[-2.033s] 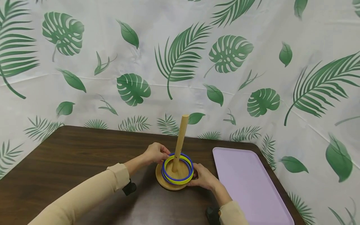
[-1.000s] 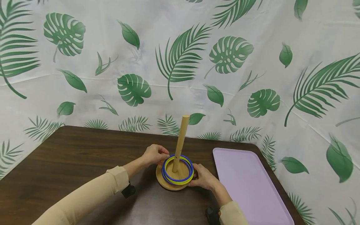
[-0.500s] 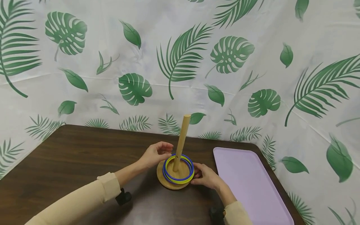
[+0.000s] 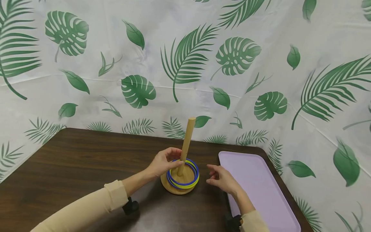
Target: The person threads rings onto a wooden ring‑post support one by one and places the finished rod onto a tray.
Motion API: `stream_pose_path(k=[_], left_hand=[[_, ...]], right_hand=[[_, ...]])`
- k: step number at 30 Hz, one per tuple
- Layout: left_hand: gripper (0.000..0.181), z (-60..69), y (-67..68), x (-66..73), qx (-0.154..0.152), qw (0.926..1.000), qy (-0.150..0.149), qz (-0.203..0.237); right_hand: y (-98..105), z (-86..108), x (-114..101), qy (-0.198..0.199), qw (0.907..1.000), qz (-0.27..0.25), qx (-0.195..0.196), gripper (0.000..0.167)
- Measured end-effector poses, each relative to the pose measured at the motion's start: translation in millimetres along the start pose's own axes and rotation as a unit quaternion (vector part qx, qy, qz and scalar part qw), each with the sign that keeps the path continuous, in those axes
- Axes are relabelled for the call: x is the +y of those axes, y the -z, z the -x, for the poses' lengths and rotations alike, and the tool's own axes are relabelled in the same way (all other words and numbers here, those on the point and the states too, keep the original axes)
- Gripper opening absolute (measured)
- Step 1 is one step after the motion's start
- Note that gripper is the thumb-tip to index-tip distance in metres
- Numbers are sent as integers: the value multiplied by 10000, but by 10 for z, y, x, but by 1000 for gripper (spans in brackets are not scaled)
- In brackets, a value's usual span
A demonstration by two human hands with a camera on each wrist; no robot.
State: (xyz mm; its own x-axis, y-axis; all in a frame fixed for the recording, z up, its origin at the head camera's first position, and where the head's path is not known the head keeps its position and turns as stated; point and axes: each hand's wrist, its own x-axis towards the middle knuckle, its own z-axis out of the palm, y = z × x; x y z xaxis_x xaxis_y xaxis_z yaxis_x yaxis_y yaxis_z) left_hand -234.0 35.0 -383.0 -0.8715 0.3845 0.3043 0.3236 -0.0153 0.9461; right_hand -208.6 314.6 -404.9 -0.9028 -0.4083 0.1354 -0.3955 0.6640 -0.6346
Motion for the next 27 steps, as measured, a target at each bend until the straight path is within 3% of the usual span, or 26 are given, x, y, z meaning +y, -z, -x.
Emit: stream_pose_path(k=[8, 14, 19, 27], left_hand=[[28, -24, -65, -33, 313, 9994, -13, -158], [27, -51, -124, -65, 503, 9979, -81, -398], [25, -60, -139, -67, 539, 9959, -213, -694], [24, -63, -159, -73, 634, 9935, -291, -894]], right_hand=[[288, 228, 127, -499, 9941, 249, 933, 47], [587, 493, 347, -1253, 9723, 1211, 1561, 43], [825, 748, 573, -1829, 9556, 1691, 1577, 45], [1053, 1110, 916, -2203, 9426, 2106, 1368, 47]])
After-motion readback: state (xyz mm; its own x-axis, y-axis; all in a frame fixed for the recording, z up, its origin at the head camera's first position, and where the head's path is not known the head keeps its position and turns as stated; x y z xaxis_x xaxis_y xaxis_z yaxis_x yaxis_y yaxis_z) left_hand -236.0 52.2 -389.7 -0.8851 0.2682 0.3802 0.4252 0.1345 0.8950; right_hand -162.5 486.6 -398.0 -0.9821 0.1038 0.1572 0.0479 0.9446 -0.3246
